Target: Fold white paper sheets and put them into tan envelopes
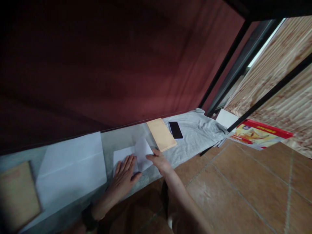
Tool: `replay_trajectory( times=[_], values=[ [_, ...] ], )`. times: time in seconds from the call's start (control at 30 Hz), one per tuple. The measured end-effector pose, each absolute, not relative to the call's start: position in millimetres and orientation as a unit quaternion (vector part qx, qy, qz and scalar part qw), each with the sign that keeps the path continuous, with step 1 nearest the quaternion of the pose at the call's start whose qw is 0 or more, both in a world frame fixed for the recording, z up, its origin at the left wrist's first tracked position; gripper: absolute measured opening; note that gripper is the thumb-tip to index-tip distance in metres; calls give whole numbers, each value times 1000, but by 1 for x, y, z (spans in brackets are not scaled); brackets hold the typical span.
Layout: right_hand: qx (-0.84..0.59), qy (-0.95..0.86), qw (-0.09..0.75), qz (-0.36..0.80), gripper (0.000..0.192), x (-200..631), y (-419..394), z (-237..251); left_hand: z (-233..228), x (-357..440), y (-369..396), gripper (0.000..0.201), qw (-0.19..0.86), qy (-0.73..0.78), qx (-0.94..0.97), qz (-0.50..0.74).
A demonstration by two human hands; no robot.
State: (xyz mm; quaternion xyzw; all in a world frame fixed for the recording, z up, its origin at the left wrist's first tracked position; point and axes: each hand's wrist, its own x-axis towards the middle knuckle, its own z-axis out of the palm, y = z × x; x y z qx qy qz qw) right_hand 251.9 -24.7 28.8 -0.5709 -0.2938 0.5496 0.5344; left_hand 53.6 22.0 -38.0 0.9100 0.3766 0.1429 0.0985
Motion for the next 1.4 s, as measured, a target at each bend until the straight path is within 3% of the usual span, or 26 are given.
replay_trajectory(
  times=[0.13, 0.23, 0.3, 0.37, 0.47, 0.57, 0.63, 0.7, 0.8, 0.87, 0.97, 1.13, 1.3, 1.4],
  values=[
    [-562, -313, 599, 477, 31, 248, -19, 47, -19, 57, 41, 69, 233, 413, 850, 228],
    [-560, -359, 678, 314, 30, 248, -20, 65, 4, 55, 54, 67, 339, 438, 762, 335],
    [-565, -415, 683, 204, 28, 245, -23, 72, 19, 53, 60, 66, 422, 457, 688, 374],
    [-570, -512, 626, 146, 29, 238, -26, 74, 30, 50, 64, 62, 531, 464, 587, 398],
    [-559, -677, 461, 131, 34, 224, -29, 66, 40, 41, 73, 54, 668, 447, 418, 423],
    [-530, -779, 297, 155, 37, 215, -33, 52, 41, 29, 87, 49, 743, 445, 338, 369],
    [-523, -799, 236, 180, 40, 213, -37, 43, 38, 22, 93, 46, 767, 453, 331, 311],
    [-532, -798, 204, 198, 40, 215, -41, 35, 32, 20, 94, 50, 745, 480, 353, 301],
    [-554, -786, 174, 211, 41, 223, -44, 30, 19, 23, 89, 82, 658, 514, 438, 332],
    [-571, -778, 169, 201, 43, 228, -44, 29, 12, 26, 86, 90, 611, 510, 504, 335],
    [-583, -777, 173, 166, 42, 234, -43, 30, 6, 29, 90, 81, 523, 526, 583, 332],
    [-577, -790, 151, 141, 40, 234, -47, 25, -5, 38, 94, 51, 247, 487, 756, 360],
    [-604, -779, 119, 120, 47, 230, -55, 6, -24, 75, 66, 49, 166, 266, 927, 205],
    [-618, -772, 98, 114, 47, 229, -57, -3, -28, 90, 60, 50, 129, 210, 958, 145]
  ],
)
